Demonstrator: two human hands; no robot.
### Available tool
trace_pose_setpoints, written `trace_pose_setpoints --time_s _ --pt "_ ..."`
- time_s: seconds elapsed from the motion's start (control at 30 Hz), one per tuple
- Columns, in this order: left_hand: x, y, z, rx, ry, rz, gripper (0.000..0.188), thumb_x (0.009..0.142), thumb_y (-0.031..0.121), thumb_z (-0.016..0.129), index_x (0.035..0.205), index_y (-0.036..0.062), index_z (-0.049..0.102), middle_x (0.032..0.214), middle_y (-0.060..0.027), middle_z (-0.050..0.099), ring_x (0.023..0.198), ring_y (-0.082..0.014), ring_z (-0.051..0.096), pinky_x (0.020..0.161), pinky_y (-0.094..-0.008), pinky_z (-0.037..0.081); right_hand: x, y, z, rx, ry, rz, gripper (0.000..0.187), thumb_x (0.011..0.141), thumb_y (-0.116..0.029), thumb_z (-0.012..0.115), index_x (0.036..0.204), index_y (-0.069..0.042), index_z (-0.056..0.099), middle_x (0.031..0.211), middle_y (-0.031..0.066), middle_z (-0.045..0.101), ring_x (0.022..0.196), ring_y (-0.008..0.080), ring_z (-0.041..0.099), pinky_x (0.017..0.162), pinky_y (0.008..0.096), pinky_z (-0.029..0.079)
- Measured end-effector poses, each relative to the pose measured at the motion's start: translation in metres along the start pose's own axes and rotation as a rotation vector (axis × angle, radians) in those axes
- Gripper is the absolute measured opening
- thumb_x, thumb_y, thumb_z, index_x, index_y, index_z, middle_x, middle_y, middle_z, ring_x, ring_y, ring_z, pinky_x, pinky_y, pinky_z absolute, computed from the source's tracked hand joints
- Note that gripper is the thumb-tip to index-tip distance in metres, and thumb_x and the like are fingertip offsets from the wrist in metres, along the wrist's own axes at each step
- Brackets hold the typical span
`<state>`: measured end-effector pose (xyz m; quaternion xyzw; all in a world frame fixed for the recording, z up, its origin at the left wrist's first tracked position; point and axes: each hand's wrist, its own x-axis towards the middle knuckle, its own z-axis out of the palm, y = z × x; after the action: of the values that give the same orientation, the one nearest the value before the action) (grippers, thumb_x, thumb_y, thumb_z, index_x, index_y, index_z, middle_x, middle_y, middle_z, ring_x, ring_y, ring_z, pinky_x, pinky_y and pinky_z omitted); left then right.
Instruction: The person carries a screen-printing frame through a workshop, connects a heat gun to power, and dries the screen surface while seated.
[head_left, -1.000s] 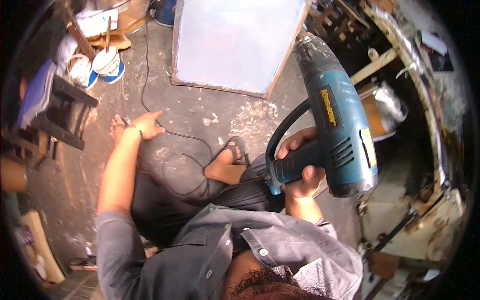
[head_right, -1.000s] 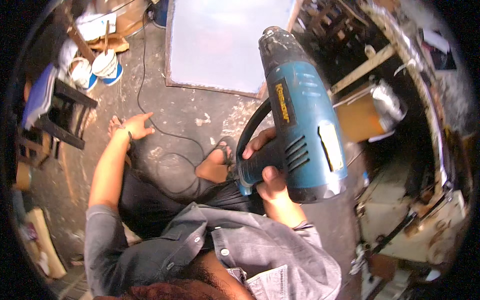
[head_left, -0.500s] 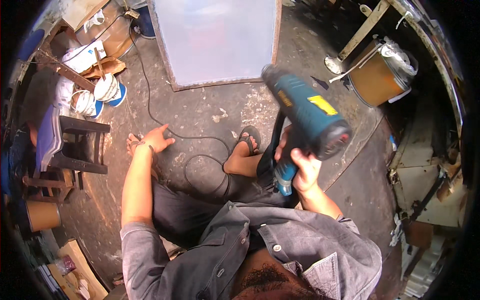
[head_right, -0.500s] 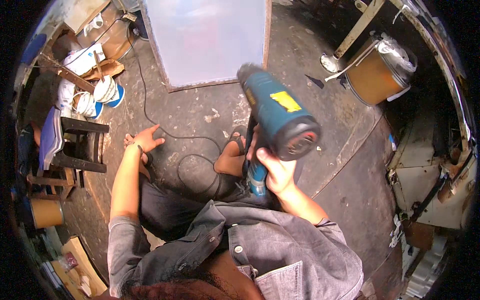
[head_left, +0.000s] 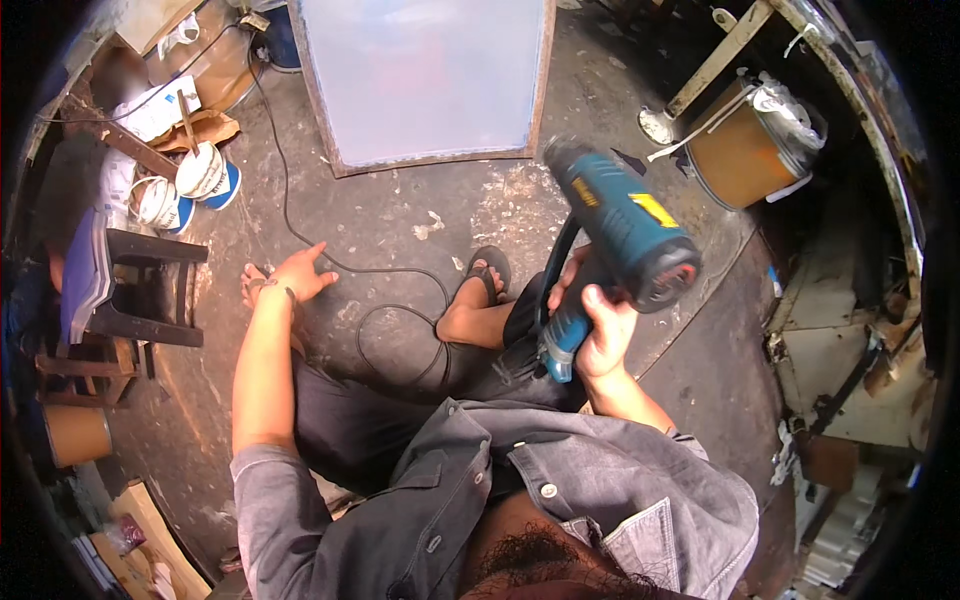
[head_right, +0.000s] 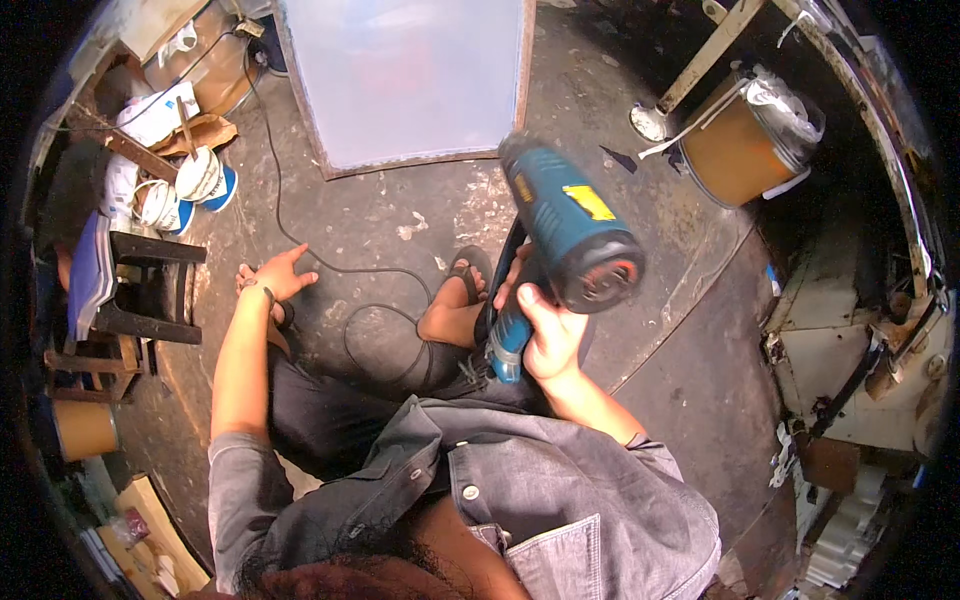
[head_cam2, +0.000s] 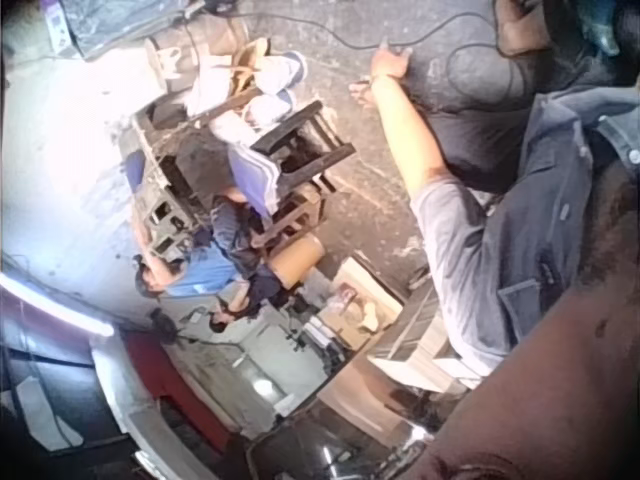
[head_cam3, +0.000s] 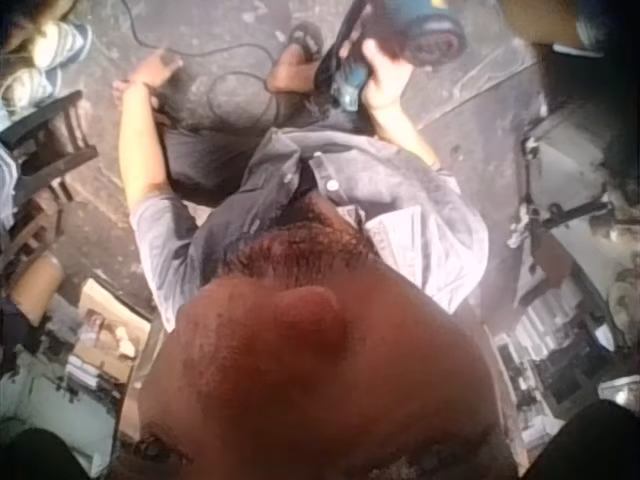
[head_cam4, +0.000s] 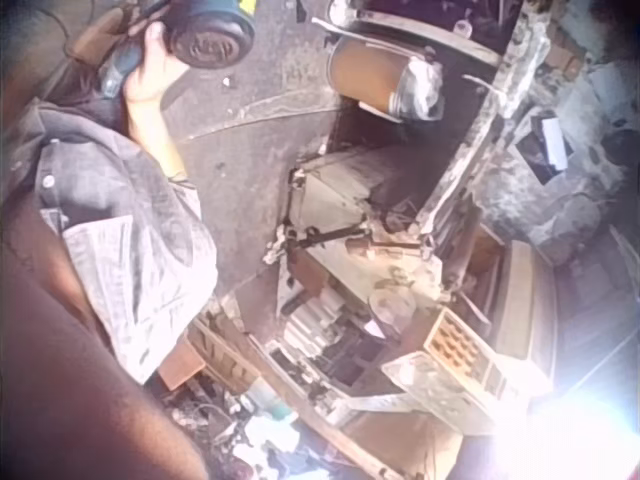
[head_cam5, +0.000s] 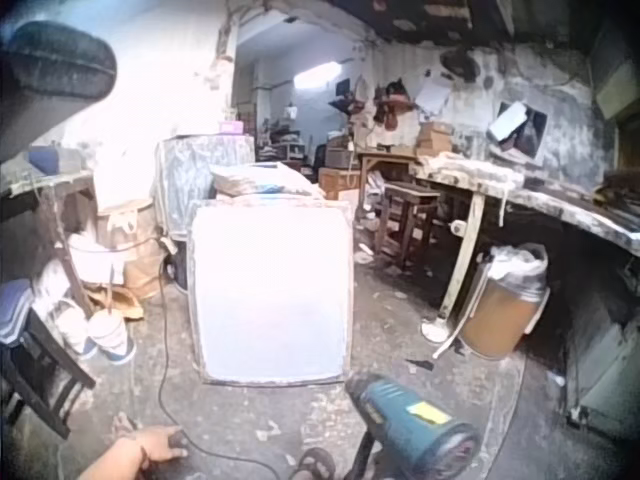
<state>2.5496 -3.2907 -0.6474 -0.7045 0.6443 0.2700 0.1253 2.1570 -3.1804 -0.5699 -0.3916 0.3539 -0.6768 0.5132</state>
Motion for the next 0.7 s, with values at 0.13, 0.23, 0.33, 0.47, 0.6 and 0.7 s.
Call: trace_pose_setpoints --time_s 0.13,0.23,0.33,0.47,0.6,0.7 --pt "0.006 -0.003 0.005 0.013 0.016 0.039 0.075 0.082 0.038 0.067 0.144 0.0156 0.033 0.143 -0.0170 0.040 0.131 -0.0326 0.040 0.108 -0.0394 0.034 -0.002 0.009 -0.003 -0.006 -0.067 0.055 0.041 0.083 -0.012 0.056 0.117 0.007 0.046 0.082 0.0113 0.056 0.066 0.0179 0.056 0.065 0.0298 0.046" --pt "0.005 0.000 0.004 0.015 0.007 0.028 0.075 0.081 0.039 0.067 0.144 0.0151 0.033 0.143 -0.0173 0.039 0.131 -0.0321 0.040 0.108 -0.0393 0.034 0.002 -0.002 0.005 -0.029 -0.100 0.044 0.054 0.077 -0.023 0.063 0.119 0.007 0.044 0.092 0.0142 0.055 0.071 0.0212 0.059 0.063 0.0306 0.049" --pt "0.005 -0.009 0.010 0.019 0.022 0.041 0.076 0.081 0.040 0.067 0.144 0.0153 0.033 0.143 -0.0176 0.039 0.131 -0.0325 0.040 0.108 -0.0393 0.034 0.009 -0.023 0.028 0.065 -0.156 -0.060 0.066 0.071 -0.030 0.069 0.120 0.006 0.042 0.090 0.0122 0.053 0.073 0.0215 0.058 0.064 0.0317 0.049" --pt "0.008 -0.010 0.011 0.029 0.042 0.030 0.076 0.081 0.040 0.067 0.144 0.0145 0.033 0.142 -0.0181 0.040 0.131 -0.0329 0.040 0.108 -0.0393 0.034 0.020 -0.042 0.040 -0.016 -0.210 -0.211 0.065 0.068 -0.037 0.072 0.111 0.003 0.044 0.089 0.0112 0.051 0.073 0.0215 0.057 0.064 0.0321 0.049" --pt "0.005 -0.009 0.011 0.032 0.043 0.036 0.076 0.081 0.040 0.067 0.144 0.0124 0.034 0.141 -0.0186 0.041 0.129 -0.0332 0.042 0.107 -0.0395 0.035 0.023 -0.033 0.043 -0.016 -0.308 -0.176 0.066 0.069 -0.037 0.072 0.113 0.003 0.043 0.089 0.0118 0.051 0.073 0.0215 0.057 0.064 0.0320 0.049" --pt "0.011 -0.016 0.014 0.031 0.068 0.089 0.075 0.081 0.040 0.067 0.143 0.0113 0.035 0.139 -0.0187 0.044 0.128 -0.0327 0.043 0.106 -0.0385 0.036 0.010 -0.008 0.037 0.074 -0.306 0.049 0.066 0.072 -0.031 0.069 0.120 0.005 0.042 0.090 0.0118 0.050 0.073 0.0215 0.056 0.064 0.0316 0.048"
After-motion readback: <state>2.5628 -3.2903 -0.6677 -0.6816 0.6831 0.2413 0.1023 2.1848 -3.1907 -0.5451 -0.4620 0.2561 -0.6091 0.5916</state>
